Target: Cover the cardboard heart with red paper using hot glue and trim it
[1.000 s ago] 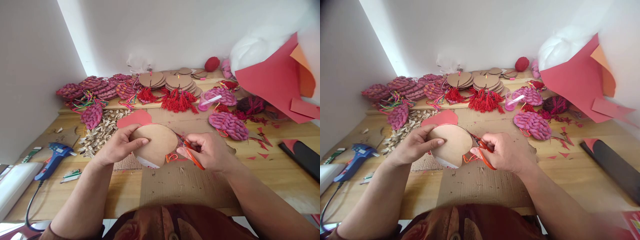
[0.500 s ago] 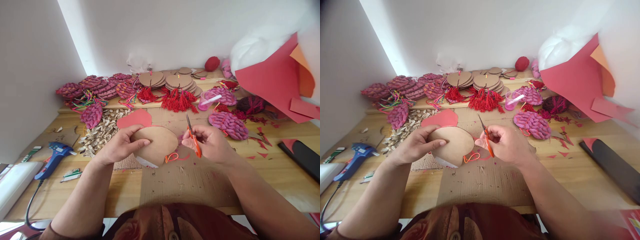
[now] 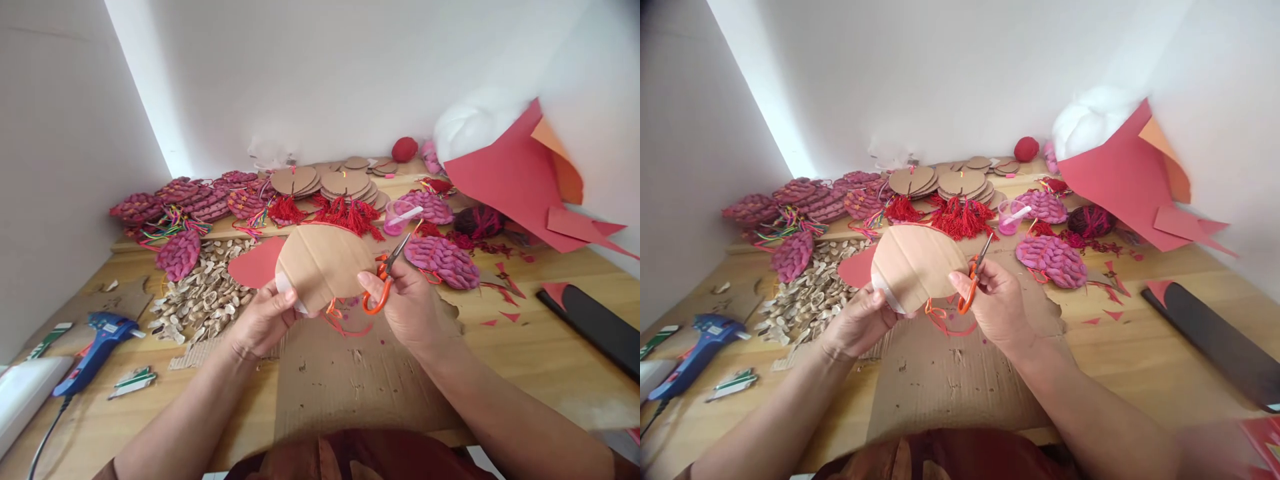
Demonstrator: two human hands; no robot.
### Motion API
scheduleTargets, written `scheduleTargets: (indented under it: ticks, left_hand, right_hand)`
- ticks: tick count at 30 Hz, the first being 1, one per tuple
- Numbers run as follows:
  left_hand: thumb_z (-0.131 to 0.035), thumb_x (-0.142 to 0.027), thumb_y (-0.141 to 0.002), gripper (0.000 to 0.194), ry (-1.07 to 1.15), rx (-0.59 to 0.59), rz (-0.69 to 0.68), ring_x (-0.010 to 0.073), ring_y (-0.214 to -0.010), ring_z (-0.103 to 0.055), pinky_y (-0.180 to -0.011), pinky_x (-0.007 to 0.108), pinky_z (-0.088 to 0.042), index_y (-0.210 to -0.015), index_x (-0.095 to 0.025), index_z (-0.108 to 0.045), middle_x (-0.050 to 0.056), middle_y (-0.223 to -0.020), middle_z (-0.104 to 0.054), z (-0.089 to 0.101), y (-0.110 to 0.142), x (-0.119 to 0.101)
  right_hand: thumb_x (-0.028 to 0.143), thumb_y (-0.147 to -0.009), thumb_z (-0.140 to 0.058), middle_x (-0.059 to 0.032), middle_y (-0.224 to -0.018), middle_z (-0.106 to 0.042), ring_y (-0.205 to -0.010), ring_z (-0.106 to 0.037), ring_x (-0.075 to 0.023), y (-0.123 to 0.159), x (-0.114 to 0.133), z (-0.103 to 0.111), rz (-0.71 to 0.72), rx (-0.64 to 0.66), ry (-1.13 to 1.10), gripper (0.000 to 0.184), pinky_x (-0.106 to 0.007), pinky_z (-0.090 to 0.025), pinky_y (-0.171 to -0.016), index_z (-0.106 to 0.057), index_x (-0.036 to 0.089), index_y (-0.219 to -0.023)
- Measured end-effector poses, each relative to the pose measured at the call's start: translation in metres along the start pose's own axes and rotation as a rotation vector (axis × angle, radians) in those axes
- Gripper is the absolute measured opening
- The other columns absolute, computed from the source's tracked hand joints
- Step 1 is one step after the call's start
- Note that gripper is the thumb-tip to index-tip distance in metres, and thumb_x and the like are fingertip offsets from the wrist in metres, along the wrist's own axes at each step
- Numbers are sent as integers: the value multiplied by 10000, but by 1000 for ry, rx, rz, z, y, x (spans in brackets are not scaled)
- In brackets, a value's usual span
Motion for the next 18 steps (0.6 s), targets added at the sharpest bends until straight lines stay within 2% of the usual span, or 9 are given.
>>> scheduleTargets:
  ticks: [4, 6, 11, 14, 18]
  left_hand:
    - [-940, -240, -598, 595, 64, -219, -32, 219, -877, -749, -722, 307, -649, -1144, -211, -706, 42, -1006, -786, -4, 3, 5]
    - [-937, -218, -595, 596, 76, -267, -71, 219, -911, -754, -784, 300, -647, -1145, -196, -710, 48, -994, -794, -1, 2, 1]
    - [-938, -243, -609, 617, 0, -240, -173, 228, -1026, -744, -921, 291, -609, -1182, -206, -713, 52, -1029, -799, 13, -1, -14]
    - [-941, -263, -612, 662, -50, -213, -212, 239, -1066, -735, -935, 299, -602, -1226, -225, -698, 53, -1058, -795, 16, -1, -18]
    - [-943, -273, -608, 664, -82, -186, -206, 252, -1055, -740, -911, 305, -612, -1227, -230, -706, 61, -1036, -799, 15, -2, -19]
  right_hand:
    - [521, -759, -763, 34, -661, -499, -601, -436, -120, 5, -1, -10, -74, 145, 76, 381, -260, -391, -552, -538, 215, -731]
    - [512, -788, -748, 35, -669, -501, -603, -425, -120, 8, -2, -12, -79, 218, 74, 370, -262, -359, -547, -532, 215, -745]
    - [434, -845, -722, 66, -615, -371, -574, -328, -108, 8, 1, -8, -40, 322, 172, 414, -270, -253, -526, -405, 231, -672]
    - [430, -845, -718, 61, -626, -390, -582, -335, -107, 9, 4, -8, -43, 367, 193, 416, -272, -257, -533, -399, 231, -668]
    - [413, -815, -743, 66, -622, -350, -587, -316, -103, 8, 11, -7, -23, 346, 237, 426, -270, -244, -528, -400, 224, -647]
Point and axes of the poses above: each hand's wrist, its own y-axis away from the middle knuckle, its own z-axis out of the back of the hand, x = y × z, the point moved 5 cm from there along -y, towards the middle knuckle
